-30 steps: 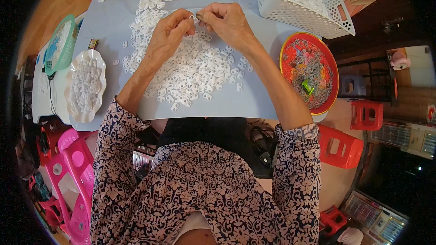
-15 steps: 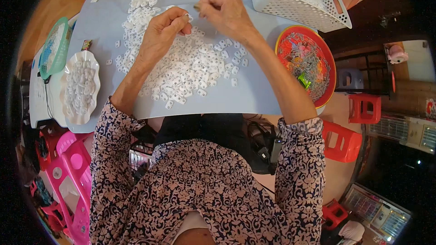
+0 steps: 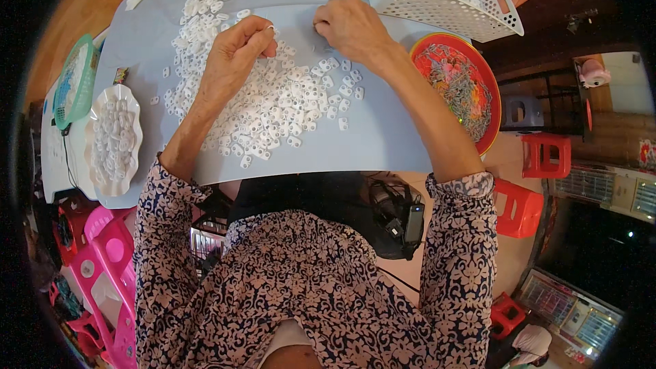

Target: Sorting and inspecting small white plastic components on a workspace table.

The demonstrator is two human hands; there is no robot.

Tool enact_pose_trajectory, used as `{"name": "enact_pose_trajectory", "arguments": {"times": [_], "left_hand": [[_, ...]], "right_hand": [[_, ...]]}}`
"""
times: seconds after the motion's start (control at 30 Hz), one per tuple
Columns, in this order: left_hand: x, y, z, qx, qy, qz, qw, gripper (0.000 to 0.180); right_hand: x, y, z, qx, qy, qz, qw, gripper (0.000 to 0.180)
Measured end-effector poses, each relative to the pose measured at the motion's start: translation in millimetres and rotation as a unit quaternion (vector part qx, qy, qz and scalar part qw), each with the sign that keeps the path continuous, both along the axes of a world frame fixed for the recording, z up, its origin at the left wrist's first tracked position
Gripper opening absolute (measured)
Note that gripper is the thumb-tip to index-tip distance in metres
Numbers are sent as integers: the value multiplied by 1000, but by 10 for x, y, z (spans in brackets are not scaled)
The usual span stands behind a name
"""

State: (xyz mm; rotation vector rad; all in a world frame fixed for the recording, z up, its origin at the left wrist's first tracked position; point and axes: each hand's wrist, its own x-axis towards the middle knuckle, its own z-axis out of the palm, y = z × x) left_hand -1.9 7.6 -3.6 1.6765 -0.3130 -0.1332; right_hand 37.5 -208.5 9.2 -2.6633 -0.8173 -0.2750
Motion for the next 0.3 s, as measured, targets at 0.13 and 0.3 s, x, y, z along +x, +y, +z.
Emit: {"name": "enact_pose_trajectory", "arguments": {"times": [0.13,0.3], "left_hand": [[-18,-33,-24,-15,-16,5,1000,18],[-18,-32,-33,-34,-27,10,999,17]], "right_hand": [[-40,144,102,-78,20,-27,996,11],[9,207,132,-132,42,-24,990,11]]}}
